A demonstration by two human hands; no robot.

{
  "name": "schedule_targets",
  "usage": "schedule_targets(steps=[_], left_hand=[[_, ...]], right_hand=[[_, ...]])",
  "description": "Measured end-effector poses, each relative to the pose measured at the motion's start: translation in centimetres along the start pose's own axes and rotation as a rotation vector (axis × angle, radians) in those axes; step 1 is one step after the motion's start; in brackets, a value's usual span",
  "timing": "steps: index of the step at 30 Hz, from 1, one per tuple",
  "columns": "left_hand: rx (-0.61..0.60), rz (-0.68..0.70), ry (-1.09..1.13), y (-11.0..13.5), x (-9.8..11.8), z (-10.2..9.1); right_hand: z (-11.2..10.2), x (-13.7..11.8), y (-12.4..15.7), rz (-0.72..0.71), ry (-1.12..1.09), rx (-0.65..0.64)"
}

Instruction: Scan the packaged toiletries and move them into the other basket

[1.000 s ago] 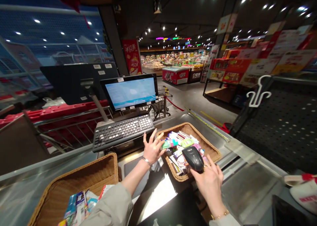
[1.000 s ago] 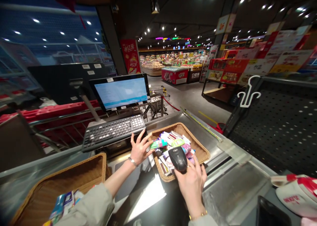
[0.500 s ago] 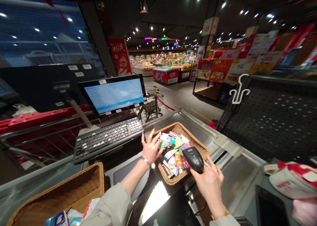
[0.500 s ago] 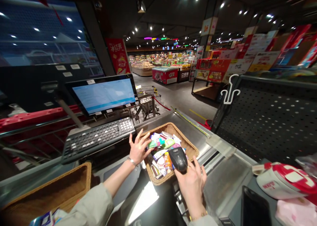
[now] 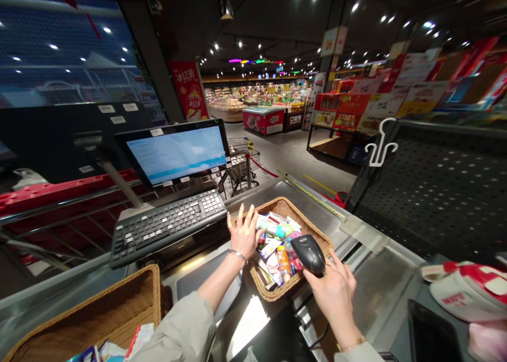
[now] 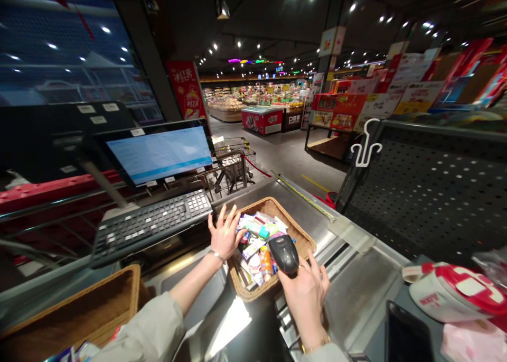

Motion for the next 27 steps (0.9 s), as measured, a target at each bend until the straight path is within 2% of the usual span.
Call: schedule_targets(steps=[9, 14, 20, 27], left_hand=[[0.000, -0.074, -0.035, 2.1, -3.7, -3.0], [0.020, -0.139, -0.059, 3.8, -5.7, -5.1], [0.045, -0.200, -0.085, 6.1, -8.1, -7.2], [0.070, -0.243, -0.120, 9.2, -10.5, -9.7]], right_hand=[[2.1, -3.3, -0.2, -0.036, -0.058, -0.073], [2.8, -5.1, 0.3, -0.072, -0.065, -0.062], [4.0, -7.4, 1.2, -0.136, -0.083, -0.087], [4.2, -10.8, 2.8, -0.230, -0.130, -0.096]])
Point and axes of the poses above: each hand's wrist, its own y-axis away from the middle knuckle, its own z-axis out of the palm, x = y × z, the point moved 10 cm from there along -y, towards the middle knuckle, and after that the axes turned 1 degree about z, right-handed, at the moved point
